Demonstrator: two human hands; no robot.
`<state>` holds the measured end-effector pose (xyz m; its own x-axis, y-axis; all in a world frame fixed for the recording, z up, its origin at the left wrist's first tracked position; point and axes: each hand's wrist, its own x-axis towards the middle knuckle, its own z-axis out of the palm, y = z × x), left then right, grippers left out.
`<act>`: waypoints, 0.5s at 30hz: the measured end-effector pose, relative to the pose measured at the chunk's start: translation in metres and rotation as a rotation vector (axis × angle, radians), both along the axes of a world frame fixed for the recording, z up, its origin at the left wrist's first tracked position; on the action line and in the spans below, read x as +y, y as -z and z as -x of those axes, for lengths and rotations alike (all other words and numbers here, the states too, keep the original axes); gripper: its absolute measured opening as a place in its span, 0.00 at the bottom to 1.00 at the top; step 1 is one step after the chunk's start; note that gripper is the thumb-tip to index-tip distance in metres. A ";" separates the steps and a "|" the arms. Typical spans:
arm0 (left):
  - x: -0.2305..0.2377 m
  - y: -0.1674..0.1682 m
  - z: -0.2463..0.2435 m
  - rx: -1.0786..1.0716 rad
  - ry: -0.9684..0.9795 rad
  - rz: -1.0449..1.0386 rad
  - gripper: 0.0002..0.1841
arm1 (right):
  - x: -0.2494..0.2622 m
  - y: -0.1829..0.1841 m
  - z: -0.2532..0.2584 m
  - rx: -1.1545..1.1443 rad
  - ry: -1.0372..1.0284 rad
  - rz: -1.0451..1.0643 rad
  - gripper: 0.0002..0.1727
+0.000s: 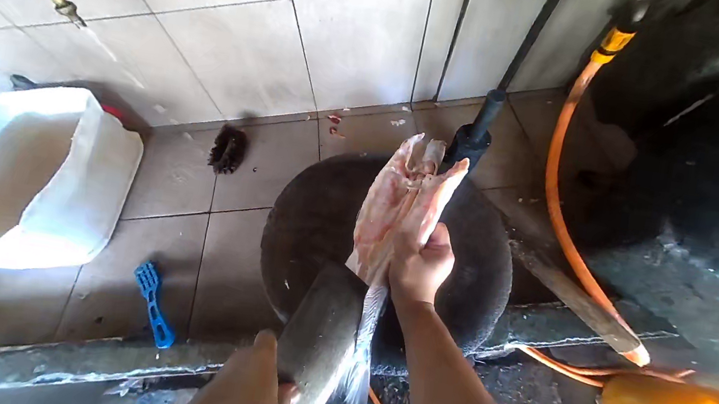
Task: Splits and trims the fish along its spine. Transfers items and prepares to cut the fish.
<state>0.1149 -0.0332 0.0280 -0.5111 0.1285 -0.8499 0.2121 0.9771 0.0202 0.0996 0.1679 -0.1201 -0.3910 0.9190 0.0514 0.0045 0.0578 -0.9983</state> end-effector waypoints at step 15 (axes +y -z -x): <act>-0.032 -0.001 -0.017 -0.078 -0.076 -0.092 0.34 | 0.009 -0.010 -0.011 0.007 -0.093 0.152 0.08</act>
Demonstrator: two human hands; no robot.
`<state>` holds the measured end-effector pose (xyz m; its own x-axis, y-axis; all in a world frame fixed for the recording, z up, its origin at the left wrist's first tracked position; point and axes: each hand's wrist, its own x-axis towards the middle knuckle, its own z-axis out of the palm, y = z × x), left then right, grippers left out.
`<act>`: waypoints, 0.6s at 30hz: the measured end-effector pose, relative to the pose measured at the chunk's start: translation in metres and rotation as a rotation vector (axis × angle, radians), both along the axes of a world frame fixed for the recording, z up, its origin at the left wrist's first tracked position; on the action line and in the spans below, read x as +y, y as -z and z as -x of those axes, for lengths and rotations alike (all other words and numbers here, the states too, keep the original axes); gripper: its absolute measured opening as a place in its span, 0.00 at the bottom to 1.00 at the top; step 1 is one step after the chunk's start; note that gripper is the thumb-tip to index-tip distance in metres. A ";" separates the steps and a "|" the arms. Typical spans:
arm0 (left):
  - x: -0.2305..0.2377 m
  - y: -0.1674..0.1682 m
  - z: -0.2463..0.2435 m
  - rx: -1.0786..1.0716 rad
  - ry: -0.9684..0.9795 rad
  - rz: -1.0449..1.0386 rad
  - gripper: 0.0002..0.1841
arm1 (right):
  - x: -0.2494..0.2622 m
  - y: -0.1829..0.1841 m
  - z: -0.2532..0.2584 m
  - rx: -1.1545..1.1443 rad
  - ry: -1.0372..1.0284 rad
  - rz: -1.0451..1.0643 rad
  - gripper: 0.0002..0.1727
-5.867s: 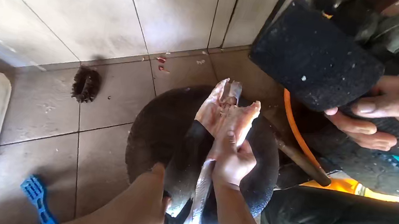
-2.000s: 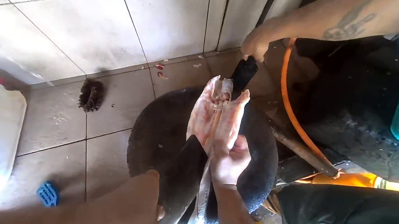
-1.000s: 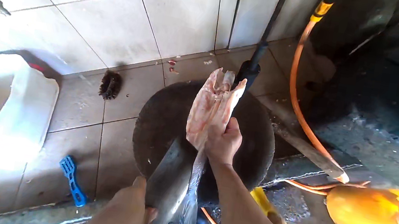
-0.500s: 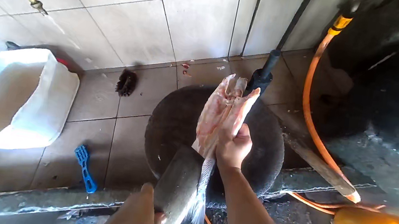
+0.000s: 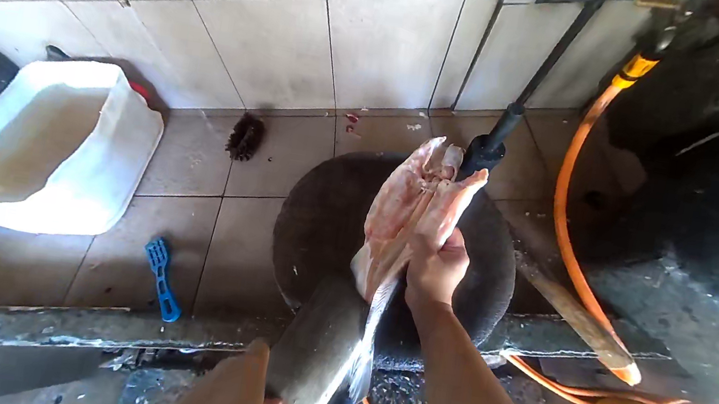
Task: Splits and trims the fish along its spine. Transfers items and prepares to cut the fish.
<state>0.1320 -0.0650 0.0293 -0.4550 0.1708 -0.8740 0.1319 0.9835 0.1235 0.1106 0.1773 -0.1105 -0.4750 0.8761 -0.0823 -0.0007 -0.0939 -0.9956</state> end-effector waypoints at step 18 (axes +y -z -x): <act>0.042 0.008 -0.019 0.170 -0.112 0.058 0.35 | -0.010 -0.010 0.013 -0.359 -0.008 -0.239 0.07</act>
